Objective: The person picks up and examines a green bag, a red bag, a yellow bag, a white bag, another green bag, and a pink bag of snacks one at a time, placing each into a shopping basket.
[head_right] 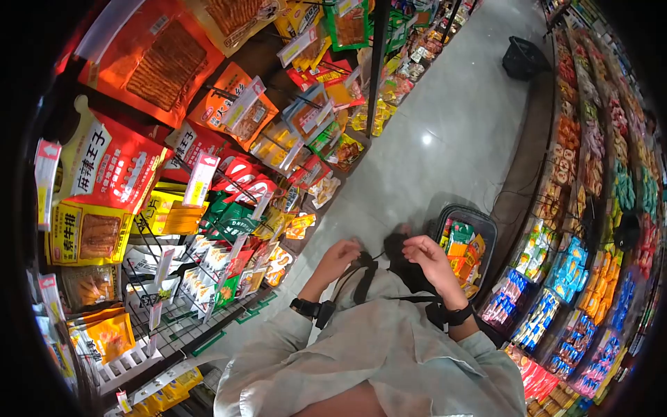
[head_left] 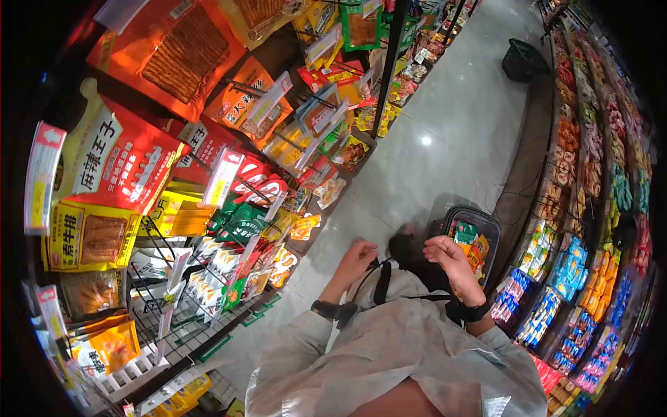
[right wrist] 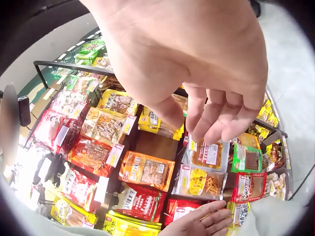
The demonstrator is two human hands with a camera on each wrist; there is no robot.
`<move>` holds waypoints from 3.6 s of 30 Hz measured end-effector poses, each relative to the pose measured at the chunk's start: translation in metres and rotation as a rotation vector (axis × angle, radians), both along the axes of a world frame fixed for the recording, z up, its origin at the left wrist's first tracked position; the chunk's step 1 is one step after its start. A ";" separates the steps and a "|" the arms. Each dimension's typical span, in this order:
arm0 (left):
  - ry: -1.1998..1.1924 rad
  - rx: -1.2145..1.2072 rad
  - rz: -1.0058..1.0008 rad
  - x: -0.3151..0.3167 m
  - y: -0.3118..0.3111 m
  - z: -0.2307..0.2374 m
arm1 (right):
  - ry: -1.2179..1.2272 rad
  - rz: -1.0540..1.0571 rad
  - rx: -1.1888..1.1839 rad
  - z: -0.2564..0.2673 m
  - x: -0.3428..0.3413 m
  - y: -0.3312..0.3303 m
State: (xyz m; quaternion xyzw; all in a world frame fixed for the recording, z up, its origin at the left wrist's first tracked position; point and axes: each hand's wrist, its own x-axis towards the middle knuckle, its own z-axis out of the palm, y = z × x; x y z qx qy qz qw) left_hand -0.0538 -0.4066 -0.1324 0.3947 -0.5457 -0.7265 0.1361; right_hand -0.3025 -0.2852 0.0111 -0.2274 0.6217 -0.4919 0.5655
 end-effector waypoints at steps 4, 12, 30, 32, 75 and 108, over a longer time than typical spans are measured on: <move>-0.008 0.019 0.039 -0.018 -0.020 0.003 | -0.026 0.034 -0.001 -0.003 -0.018 -0.033; -0.073 -0.150 0.161 -0.095 -0.110 0.026 | -0.135 0.157 -0.076 -0.029 -0.101 -0.141; -0.110 -0.570 0.970 -0.260 -0.437 0.132 | -0.153 -0.043 -0.167 -0.024 -0.343 -0.262; -0.151 -0.533 1.019 -0.249 -0.475 0.106 | -0.137 -0.115 -0.130 -0.036 -0.352 -0.251; 0.245 0.185 -0.233 -0.216 -0.184 0.129 | -0.117 -0.358 -0.095 0.037 -0.129 -0.144; 0.126 -0.032 -0.336 -0.129 0.122 0.163 | -0.253 -0.246 -0.247 0.020 -0.048 0.135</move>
